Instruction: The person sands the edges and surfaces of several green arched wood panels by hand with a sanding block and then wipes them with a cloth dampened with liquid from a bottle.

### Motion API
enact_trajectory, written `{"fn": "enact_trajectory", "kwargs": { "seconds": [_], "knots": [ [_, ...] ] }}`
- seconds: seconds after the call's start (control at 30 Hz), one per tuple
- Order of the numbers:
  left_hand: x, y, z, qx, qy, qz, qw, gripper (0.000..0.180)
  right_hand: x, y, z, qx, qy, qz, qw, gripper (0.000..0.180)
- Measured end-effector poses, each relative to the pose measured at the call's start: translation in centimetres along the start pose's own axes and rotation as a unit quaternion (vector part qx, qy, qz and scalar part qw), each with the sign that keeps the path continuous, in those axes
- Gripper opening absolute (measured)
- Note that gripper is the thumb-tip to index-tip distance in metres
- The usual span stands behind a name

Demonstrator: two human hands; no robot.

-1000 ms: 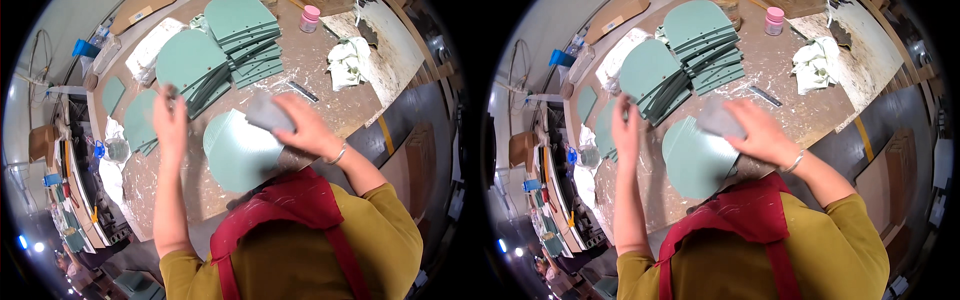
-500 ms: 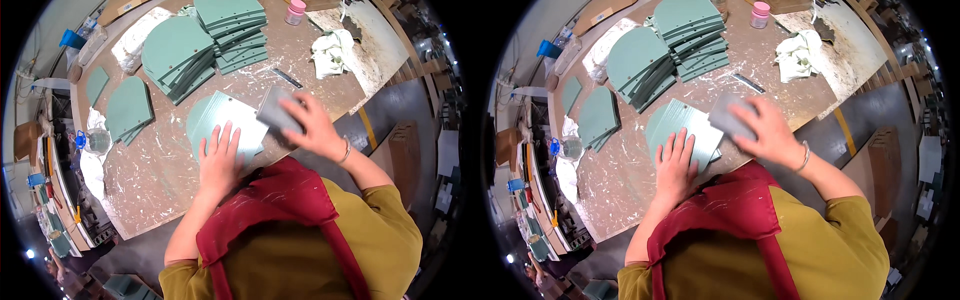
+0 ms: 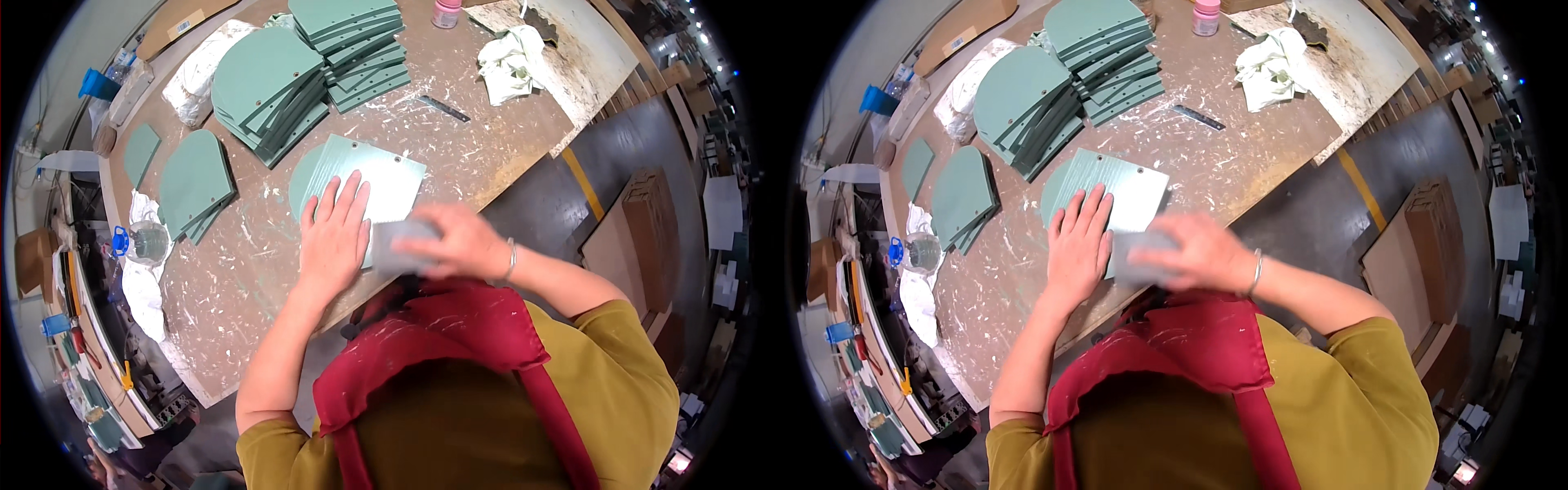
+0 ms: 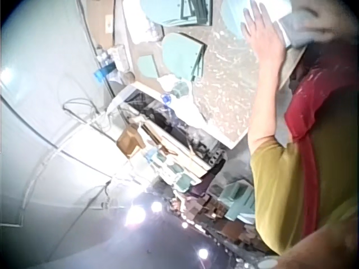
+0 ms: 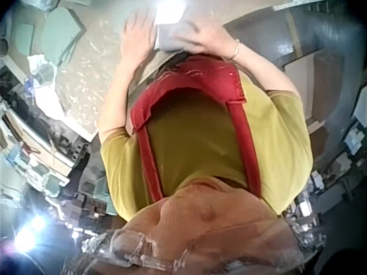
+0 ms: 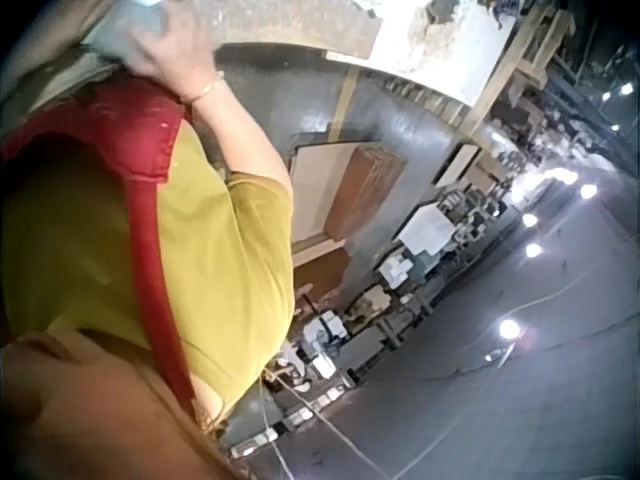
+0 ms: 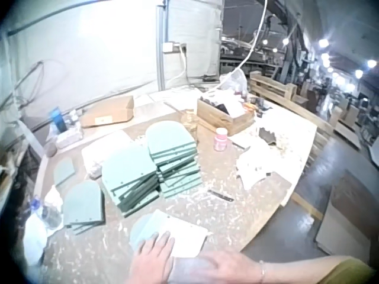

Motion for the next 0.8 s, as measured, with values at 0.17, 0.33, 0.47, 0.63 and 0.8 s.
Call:
{"fn": "enact_trajectory", "kwargs": {
  "seconds": [0.17,0.33,0.47,0.63,0.8],
  "knots": [
    [0.1,-0.1,0.1,0.025,-0.015,0.023,0.999,0.050,-5.7,8.6,0.0,0.216,0.155,0.037,0.963,0.056],
    [0.3,-0.3,0.3,0.033,-0.002,0.020,0.999,0.051,-1.1,1.1,0.2,0.085,0.055,0.055,0.993,0.059],
    [0.1,0.3,0.6,0.014,-0.030,-0.014,0.999,0.055,-5.5,13.6,2.6,0.352,0.147,-0.046,0.923,0.051],
    [1.4,4.0,-1.2,0.013,0.006,0.011,1.000,0.064,-7.5,6.8,-0.9,0.275,0.068,-0.074,0.956,0.051],
    [1.6,5.2,-1.0,0.095,0.020,-0.002,0.995,0.058,-3.5,4.8,-7.8,0.261,-0.016,-0.025,0.965,0.053]
  ]
}}
Point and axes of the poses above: each hand's wrist, its own z-axis away from the middle knuckle, its own x-axis out of the palm, y = z × x, the point moved 8 cm from there along -z, towards the middle knuckle, and after that the axes turned 15 degrees about x, right-handed, at the moved point
